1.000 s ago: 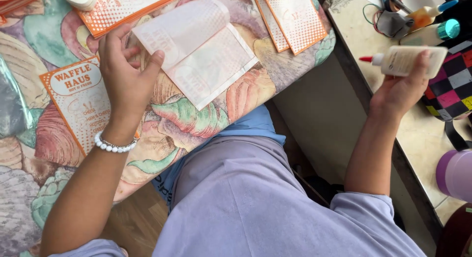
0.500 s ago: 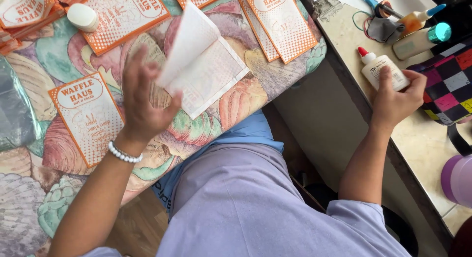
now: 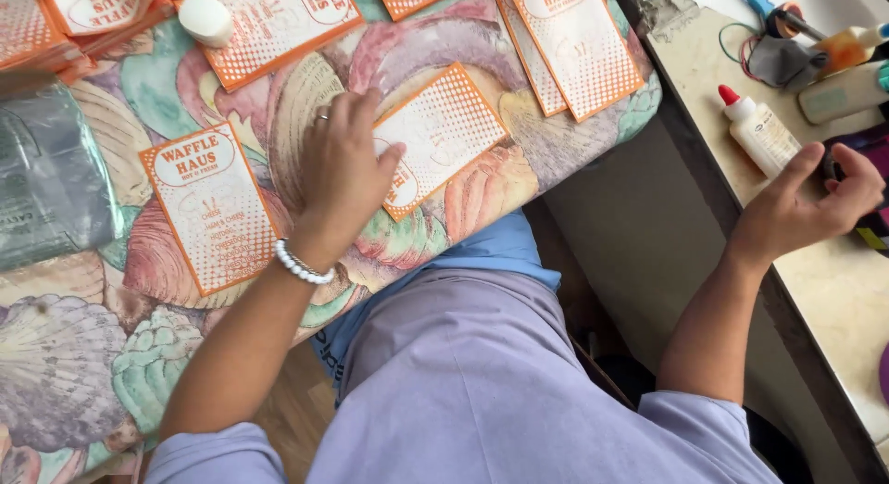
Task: The person applies glue from a bottle to the edges of printed paper sheets and folds them over to assemble paper envelopes, handling multiple sheets one at a time.
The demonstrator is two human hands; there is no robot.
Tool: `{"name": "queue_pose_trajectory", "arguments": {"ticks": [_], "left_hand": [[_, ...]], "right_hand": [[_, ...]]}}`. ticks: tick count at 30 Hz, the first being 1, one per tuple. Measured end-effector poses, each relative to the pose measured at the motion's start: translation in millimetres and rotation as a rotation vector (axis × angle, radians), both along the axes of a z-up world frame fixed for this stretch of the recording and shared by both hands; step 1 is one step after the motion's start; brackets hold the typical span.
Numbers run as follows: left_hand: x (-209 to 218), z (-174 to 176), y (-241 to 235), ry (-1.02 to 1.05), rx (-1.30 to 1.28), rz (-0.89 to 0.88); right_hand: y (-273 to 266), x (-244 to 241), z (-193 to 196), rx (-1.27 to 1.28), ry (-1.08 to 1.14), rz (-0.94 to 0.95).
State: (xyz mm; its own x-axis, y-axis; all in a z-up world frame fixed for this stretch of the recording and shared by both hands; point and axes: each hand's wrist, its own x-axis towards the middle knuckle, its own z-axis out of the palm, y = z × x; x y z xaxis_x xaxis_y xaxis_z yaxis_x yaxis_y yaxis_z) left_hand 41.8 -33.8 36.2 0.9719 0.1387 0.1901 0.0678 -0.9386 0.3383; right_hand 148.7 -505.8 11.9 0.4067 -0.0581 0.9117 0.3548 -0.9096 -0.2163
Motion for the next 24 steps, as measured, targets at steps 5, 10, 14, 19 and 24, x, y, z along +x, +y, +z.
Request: {"name": "queue_pose_trajectory", "arguments": {"ticks": [5, 10, 14, 19, 24], "left_hand": [[10.4, -4.1, -10.4, 0.112, 0.006, 0.057], [16.7, -2.3, -8.4, 0.152, -0.226, 0.169], [2.5, -4.6, -12.4, 0.096, -0.548, 0.209], [-34.7, 20.7, -19.3, -0.333, -0.848, 0.167], [-58.6, 17.9, -23.7, -0.604, -1.318, 0.131]], "right_hand": [[68.0, -22.8, 27.7, 0.043, -0.073, 0.143], [178.7, -71.4, 45.0, 0.472, 0.249, 0.793], [222.6, -114.7, 46.5, 0.946, 0.622, 1.594], [249.8, -121.5, 50.4, 0.949, 0.403, 1.588], [272.6, -133.6, 54.3, 0.963, 0.117, 1.488]]}}
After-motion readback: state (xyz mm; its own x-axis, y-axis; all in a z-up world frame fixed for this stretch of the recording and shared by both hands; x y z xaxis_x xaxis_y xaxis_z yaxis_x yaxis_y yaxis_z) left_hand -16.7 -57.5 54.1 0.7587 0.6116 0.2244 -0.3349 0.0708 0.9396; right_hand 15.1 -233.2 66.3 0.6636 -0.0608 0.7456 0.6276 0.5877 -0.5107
